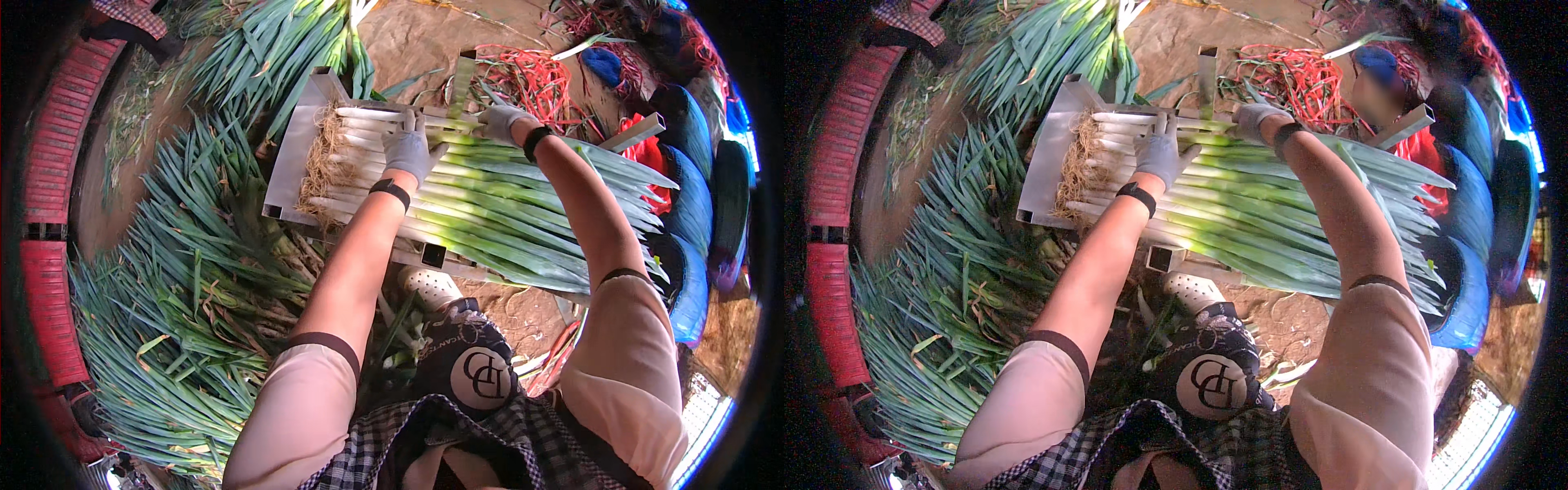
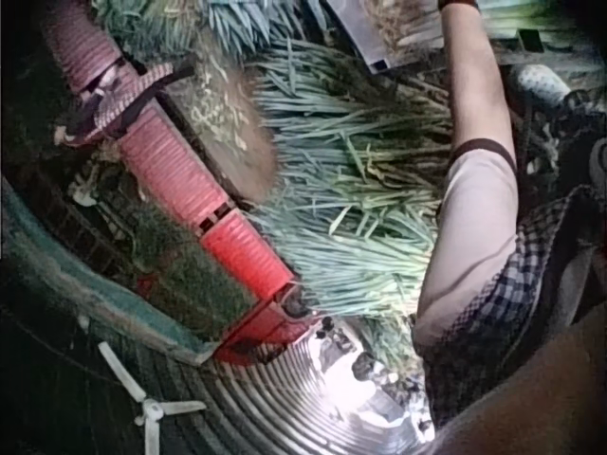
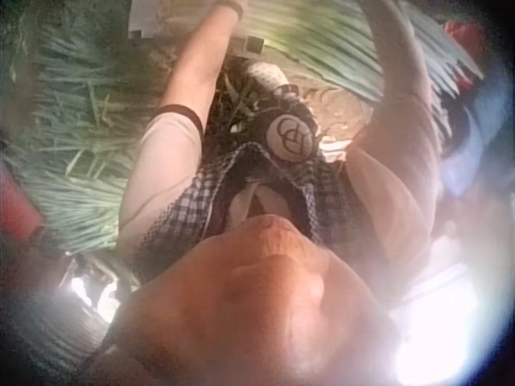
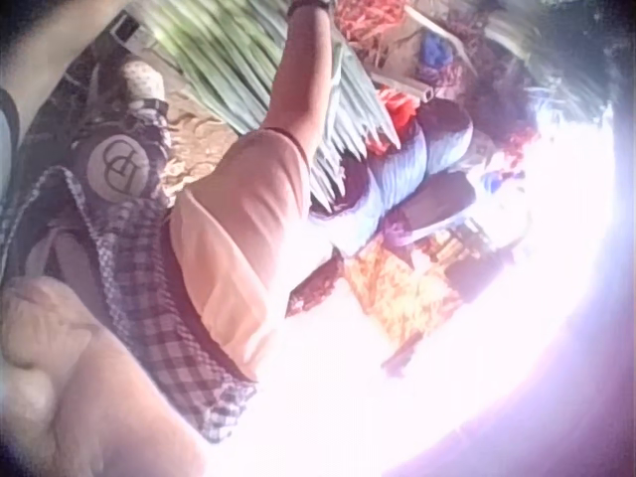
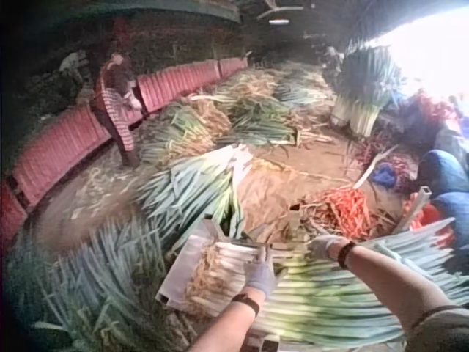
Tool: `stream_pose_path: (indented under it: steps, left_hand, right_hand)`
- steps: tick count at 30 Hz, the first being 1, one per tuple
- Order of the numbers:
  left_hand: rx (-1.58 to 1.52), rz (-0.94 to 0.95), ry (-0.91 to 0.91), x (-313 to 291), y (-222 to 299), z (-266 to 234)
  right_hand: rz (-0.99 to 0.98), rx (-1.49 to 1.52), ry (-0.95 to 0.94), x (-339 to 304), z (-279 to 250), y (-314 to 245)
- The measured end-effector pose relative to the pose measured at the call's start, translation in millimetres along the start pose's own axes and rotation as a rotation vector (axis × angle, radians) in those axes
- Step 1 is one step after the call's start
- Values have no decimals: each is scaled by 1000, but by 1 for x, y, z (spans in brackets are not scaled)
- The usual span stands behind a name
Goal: The recorder trims, cleans, and sorts leeks on a floor covered in agricultural produce.
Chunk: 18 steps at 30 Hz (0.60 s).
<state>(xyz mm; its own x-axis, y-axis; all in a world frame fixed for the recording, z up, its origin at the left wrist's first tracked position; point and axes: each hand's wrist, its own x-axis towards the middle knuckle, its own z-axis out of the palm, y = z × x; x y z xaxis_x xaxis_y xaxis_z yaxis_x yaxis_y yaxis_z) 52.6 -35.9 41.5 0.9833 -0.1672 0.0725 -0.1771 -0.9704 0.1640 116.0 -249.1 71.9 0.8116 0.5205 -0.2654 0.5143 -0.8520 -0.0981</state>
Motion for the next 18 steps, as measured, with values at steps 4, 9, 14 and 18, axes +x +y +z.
stream_pose_path:
  steps: [4,9,14,18]
  left_hand:
    - [161,-27,-21,-3,-4,4]
    - [211,-49,70,-17,-11,4]
    - [146,-20,30,-13,10,3]
    - [41,-88,-173,-19,-33,-3]
  right_hand:
    - [157,-64,83,1,30,-25]
    - [75,-126,-96,32,35,-15]
    - [-200,25,5,27,57,42]
    - [213,-3,-149,-30,-17,-11]
